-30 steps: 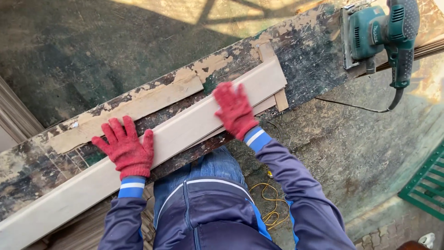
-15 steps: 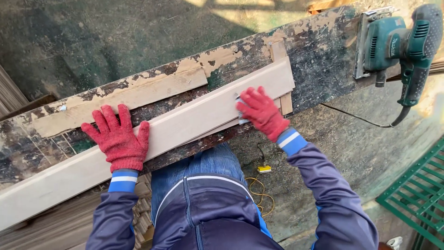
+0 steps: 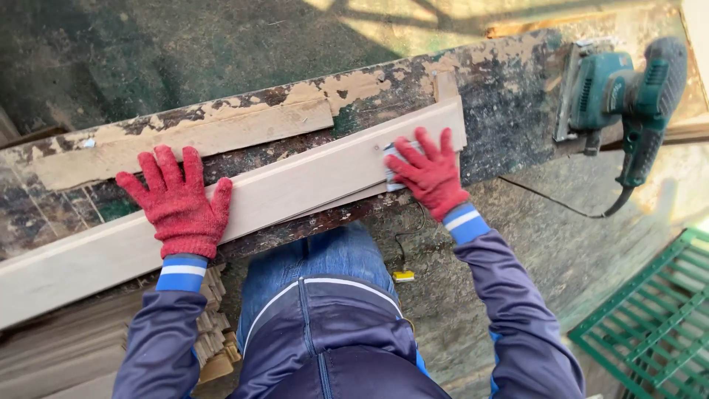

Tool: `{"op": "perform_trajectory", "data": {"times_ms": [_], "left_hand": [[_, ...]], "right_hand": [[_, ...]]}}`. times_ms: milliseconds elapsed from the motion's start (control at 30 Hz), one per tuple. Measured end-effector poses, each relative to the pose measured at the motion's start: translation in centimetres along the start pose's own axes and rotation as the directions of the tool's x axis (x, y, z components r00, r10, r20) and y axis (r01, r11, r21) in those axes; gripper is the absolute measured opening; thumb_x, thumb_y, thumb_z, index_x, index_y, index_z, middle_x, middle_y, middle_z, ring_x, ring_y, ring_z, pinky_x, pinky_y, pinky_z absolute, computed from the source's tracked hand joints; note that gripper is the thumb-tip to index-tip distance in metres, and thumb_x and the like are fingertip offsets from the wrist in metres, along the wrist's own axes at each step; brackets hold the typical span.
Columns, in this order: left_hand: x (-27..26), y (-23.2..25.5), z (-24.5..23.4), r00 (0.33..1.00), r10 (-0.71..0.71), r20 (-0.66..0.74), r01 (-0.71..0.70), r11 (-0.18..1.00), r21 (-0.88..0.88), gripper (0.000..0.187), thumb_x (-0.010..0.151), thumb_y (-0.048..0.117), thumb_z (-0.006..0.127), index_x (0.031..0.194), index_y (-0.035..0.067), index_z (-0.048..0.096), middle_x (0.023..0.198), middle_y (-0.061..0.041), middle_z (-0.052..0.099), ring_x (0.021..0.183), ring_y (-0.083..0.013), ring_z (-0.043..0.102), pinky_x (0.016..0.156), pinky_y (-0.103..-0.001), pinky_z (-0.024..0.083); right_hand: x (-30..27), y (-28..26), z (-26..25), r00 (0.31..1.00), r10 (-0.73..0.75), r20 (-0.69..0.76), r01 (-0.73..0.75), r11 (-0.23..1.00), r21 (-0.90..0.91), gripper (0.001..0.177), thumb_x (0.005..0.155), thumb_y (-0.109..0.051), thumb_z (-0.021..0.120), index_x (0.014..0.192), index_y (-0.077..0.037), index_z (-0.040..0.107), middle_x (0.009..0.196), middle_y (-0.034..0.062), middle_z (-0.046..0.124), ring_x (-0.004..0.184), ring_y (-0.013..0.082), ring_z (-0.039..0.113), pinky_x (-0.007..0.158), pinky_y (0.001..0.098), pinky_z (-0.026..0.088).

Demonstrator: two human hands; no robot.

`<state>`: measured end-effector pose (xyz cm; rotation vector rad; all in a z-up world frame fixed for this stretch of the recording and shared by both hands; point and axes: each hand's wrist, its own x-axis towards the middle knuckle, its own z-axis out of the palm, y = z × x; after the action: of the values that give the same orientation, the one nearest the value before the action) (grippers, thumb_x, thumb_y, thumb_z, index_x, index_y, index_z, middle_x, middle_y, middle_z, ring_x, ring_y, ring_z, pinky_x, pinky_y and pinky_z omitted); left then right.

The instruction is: Sanding a long piece of wood using an electric orbital sander and manual sandpaper.

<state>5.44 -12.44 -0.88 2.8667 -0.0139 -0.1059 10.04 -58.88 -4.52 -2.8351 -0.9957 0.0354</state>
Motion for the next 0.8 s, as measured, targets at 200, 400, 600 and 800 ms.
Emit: {"op": "perform_trajectory", "data": {"times_ms": [200, 400, 600, 800], "left_hand": [[-1.2, -1.3, 1.8, 1.000, 0.008, -0.013, -0.006, 0.994, 0.105, 0.087, 0.113, 0.060, 0.058, 0.173, 0.016, 0.012, 0.176, -0.013, -0.001, 0.163, -0.0390, -0.002, 0.128, -0.073, -0.006], [0.4, 2.3, 1.8, 0.940, -0.276, 0.201, 0.227, 0.944, 0.239, 0.081, 0.119, 0.056, 0.056, 0.178, 0.024, 0.011, 0.172, -0.015, -0.010, 0.159, -0.0420, -0.012, 0.117, -0.083, -0.011], [-0.8, 5.6, 3.8, 0.890, -0.454, 0.045, 0.437, 0.877, 0.199, 0.075, 0.116, 0.028, 0.059, 0.176, 0.018, 0.015, 0.173, -0.020, -0.004, 0.161, -0.0493, -0.004, 0.119, -0.081, -0.010], [0.0, 6.1, 3.0, 0.866, -0.494, 0.079, 0.474, 0.860, 0.189, 0.075, 0.119, 0.019, 0.065, 0.177, 0.016, 0.018, 0.172, -0.021, -0.003, 0.160, -0.0502, -0.003, 0.120, -0.079, -0.010]], "right_hand": [[3.5, -3.6, -2.4, 0.967, -0.072, -0.243, 0.115, 0.979, 0.169, 0.043, 0.092, -0.028, 0.077, 0.133, -0.029, 0.064, 0.138, -0.0023, 0.055, 0.113, 0.0214, 0.059, 0.091, 0.0432, 0.050], [4.8, -6.9, 2.0, 0.908, -0.351, -0.228, 0.407, 0.865, 0.294, 0.052, 0.086, -0.017, 0.071, 0.138, -0.017, 0.062, 0.140, 0.0026, 0.055, 0.117, 0.0219, 0.057, 0.092, 0.0394, 0.050], [0.0, 6.7, -2.5, 0.945, -0.242, -0.218, 0.305, 0.894, 0.329, 0.039, 0.087, -0.030, 0.081, 0.124, -0.021, 0.070, 0.121, -0.0030, 0.066, 0.100, 0.0200, 0.061, 0.085, 0.0403, 0.052], [-0.3, 8.4, -1.7, 0.951, -0.252, -0.178, 0.298, 0.898, 0.325, 0.039, 0.082, -0.021, 0.081, 0.120, -0.016, 0.072, 0.118, -0.0002, 0.066, 0.095, 0.0252, 0.064, 0.079, 0.0433, 0.052]]}}
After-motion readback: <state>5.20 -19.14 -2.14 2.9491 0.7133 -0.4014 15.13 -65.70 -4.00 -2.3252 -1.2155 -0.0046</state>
